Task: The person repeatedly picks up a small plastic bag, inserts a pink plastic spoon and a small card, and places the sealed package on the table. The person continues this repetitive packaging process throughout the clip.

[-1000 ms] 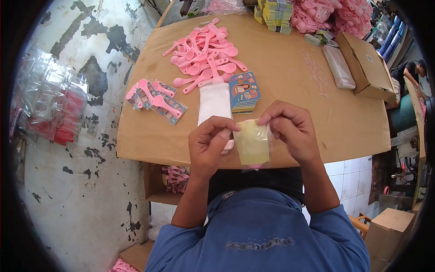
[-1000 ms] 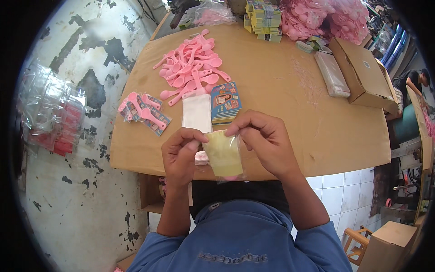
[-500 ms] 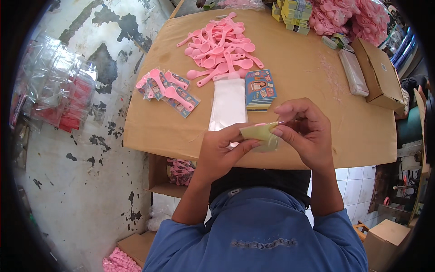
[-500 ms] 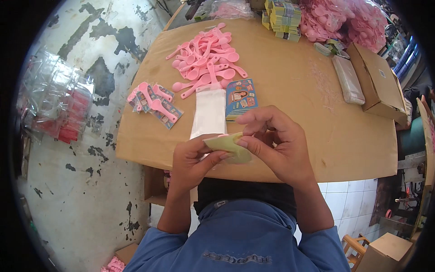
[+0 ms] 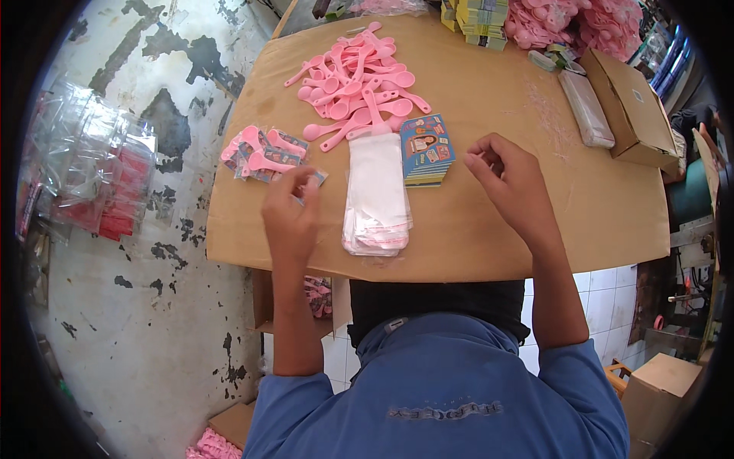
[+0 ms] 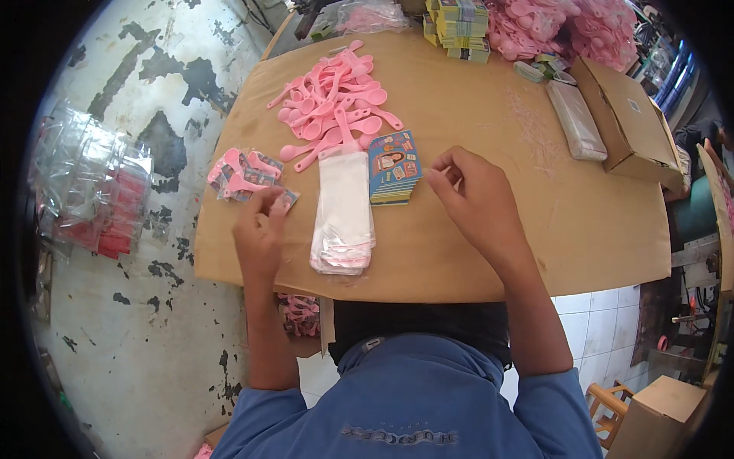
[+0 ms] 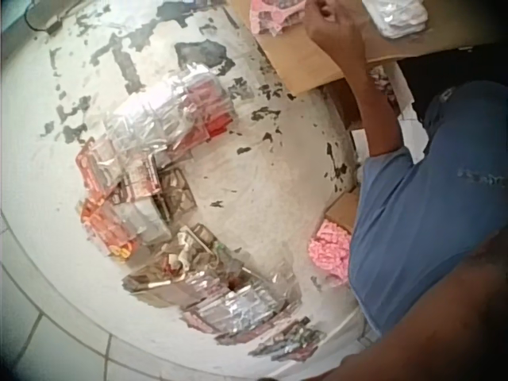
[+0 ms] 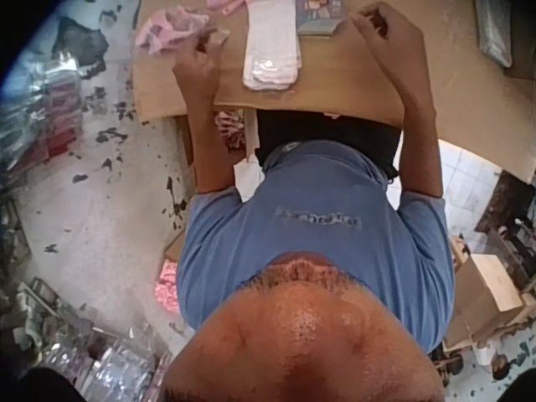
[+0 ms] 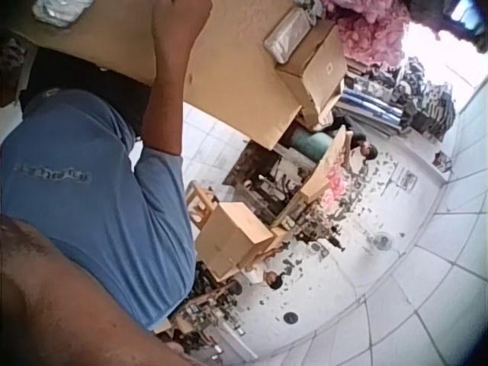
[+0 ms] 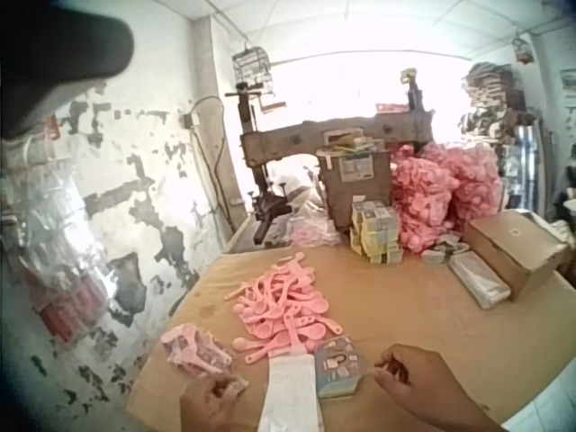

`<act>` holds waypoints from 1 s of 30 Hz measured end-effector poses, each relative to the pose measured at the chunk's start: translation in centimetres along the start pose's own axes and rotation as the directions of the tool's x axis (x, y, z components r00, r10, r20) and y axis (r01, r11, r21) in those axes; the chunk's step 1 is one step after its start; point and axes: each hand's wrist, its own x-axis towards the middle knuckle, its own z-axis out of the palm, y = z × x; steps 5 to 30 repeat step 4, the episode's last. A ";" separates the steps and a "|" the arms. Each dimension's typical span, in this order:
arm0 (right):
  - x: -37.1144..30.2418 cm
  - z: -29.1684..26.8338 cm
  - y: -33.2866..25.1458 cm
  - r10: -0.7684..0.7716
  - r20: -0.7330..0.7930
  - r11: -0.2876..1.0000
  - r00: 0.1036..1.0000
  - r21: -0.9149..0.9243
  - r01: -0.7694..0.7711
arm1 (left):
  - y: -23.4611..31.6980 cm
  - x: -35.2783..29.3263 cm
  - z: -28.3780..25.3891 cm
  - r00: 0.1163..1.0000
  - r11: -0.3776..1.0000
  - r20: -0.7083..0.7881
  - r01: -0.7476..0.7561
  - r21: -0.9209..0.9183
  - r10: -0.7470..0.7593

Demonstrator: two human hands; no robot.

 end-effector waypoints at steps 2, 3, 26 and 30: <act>1.0 0.6 -0.4 0.081 0.025 0.994 0.996 -0.080 -0.078 | 2.6 0.4 1.4 0.888 0.927 0.281 0.376 0.016 -0.365; 1.5 1.0 -0.5 0.158 0.048 0.977 0.986 -0.154 -0.149 | 3.3 0.7 1.9 0.852 0.914 0.337 0.394 0.094 -0.401; 2.0 1.6 -0.3 0.206 0.051 0.957 0.977 -0.218 -0.190 | 3.7 1.1 2.3 0.810 0.899 0.389 0.403 0.173 -0.438; 2.0 1.6 -0.3 0.206 0.051 0.957 0.977 -0.218 -0.190 | 3.7 1.1 2.3 0.810 0.899 0.389 0.403 0.173 -0.438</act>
